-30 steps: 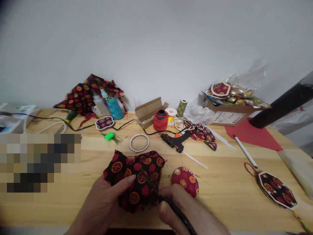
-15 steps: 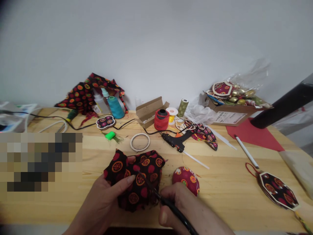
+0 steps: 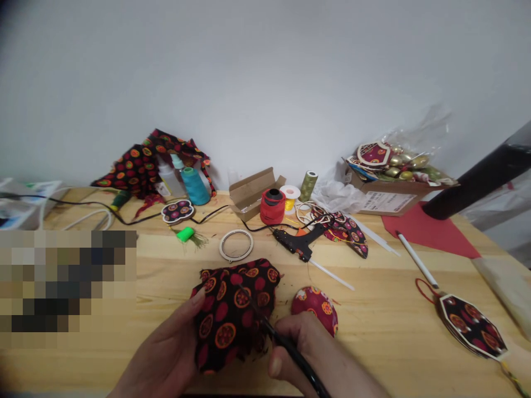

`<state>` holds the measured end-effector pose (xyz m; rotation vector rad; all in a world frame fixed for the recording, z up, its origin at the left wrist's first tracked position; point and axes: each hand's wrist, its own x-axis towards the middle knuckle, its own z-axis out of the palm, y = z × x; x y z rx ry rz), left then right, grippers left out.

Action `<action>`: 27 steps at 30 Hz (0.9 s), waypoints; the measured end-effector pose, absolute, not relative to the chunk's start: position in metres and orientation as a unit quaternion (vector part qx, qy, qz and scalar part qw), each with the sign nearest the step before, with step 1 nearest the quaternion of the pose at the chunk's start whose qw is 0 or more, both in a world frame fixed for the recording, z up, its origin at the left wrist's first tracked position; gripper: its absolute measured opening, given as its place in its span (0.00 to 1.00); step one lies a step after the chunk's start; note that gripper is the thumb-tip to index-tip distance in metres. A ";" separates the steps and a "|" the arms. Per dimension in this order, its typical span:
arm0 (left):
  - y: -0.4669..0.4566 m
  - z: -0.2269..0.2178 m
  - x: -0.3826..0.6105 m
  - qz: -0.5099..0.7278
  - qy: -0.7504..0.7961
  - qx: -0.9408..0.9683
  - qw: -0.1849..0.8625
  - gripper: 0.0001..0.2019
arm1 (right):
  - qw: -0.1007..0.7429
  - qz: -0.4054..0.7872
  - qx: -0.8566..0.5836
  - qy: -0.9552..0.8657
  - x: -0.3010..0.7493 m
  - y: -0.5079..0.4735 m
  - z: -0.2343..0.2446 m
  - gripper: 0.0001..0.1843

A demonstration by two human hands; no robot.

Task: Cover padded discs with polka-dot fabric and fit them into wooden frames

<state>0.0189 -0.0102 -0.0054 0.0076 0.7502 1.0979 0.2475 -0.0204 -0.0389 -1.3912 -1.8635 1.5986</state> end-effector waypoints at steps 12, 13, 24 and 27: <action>-0.016 -0.023 0.017 0.556 0.218 0.011 0.802 0.24 | 0.242 0.629 -0.408 -0.616 0.215 -0.018 -0.030 0.37; -0.016 -0.023 0.019 0.552 0.231 0.012 0.801 0.23 | 0.244 0.629 -0.409 -0.615 0.214 -0.019 -0.033 0.37; -0.006 0.002 0.040 0.546 0.467 0.093 0.690 0.09 | 0.186 0.653 -0.461 -0.572 0.211 -0.022 -0.032 0.41; -0.005 0.003 0.039 0.550 0.490 0.096 0.670 0.09 | 0.177 0.651 -0.466 -0.572 0.211 -0.023 -0.037 0.42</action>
